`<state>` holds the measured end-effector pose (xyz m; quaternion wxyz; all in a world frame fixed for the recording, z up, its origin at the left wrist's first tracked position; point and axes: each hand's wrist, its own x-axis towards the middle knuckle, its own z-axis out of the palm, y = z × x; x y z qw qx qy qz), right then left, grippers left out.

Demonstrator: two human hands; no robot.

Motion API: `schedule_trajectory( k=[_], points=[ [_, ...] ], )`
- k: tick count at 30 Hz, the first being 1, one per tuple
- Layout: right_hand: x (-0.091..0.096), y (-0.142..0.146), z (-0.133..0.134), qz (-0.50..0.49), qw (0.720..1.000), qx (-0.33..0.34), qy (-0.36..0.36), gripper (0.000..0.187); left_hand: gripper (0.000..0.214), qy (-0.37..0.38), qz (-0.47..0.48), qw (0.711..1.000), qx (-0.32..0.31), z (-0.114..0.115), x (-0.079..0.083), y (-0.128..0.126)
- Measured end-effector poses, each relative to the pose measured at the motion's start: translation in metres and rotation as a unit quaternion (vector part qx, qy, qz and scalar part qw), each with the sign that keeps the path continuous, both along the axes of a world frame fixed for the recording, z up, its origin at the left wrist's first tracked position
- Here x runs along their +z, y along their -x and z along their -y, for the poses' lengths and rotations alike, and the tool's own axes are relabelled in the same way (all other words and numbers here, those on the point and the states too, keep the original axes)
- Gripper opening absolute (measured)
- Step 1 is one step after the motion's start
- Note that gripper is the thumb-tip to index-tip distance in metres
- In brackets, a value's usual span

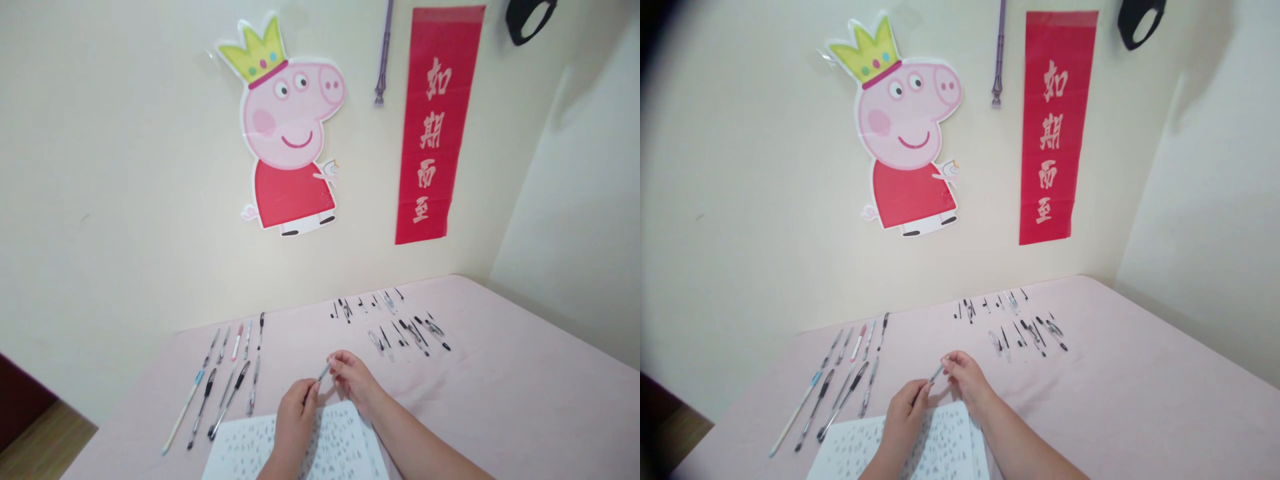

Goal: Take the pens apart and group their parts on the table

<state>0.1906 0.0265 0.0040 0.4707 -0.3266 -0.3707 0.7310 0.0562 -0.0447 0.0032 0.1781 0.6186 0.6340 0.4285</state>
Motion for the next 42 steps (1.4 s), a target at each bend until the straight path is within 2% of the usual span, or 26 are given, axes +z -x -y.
schedule_trajectory(
  k=[9,14,19,27,34,42],
  points=[
    [0.000,0.000,0.000,0.003,1.000,-0.001,0.028,0.035,0.029,0.003,0.003,1.000,0.008,0.000,0.000,0.000],
    [-0.005,-0.001,-0.002,0.004,1.000,-0.001,0.013,0.034,0.029,0.006,-0.004,1.000,0.009,0.000,0.000,0.000],
    [0.000,-0.002,-0.001,-0.004,1.000,0.018,0.013,0.037,0.032,0.010,-0.005,1.000,0.010,0.001,-0.001,0.000],
    [-0.004,0.002,-0.001,0.019,1.000,0.001,0.012,0.032,0.031,0.012,-0.011,1.000,0.005,0.001,-0.001,0.000],
    [0.004,-0.002,0.003,0.011,1.000,0.025,0.008,0.036,0.031,0.010,-0.009,1.000,0.015,0.001,-0.002,0.000],
    [-0.010,0.001,-0.002,0.038,0.999,0.028,0.000,0.036,0.031,0.004,-0.020,1.000,0.003,0.002,0.001,-0.002]
  ],
)
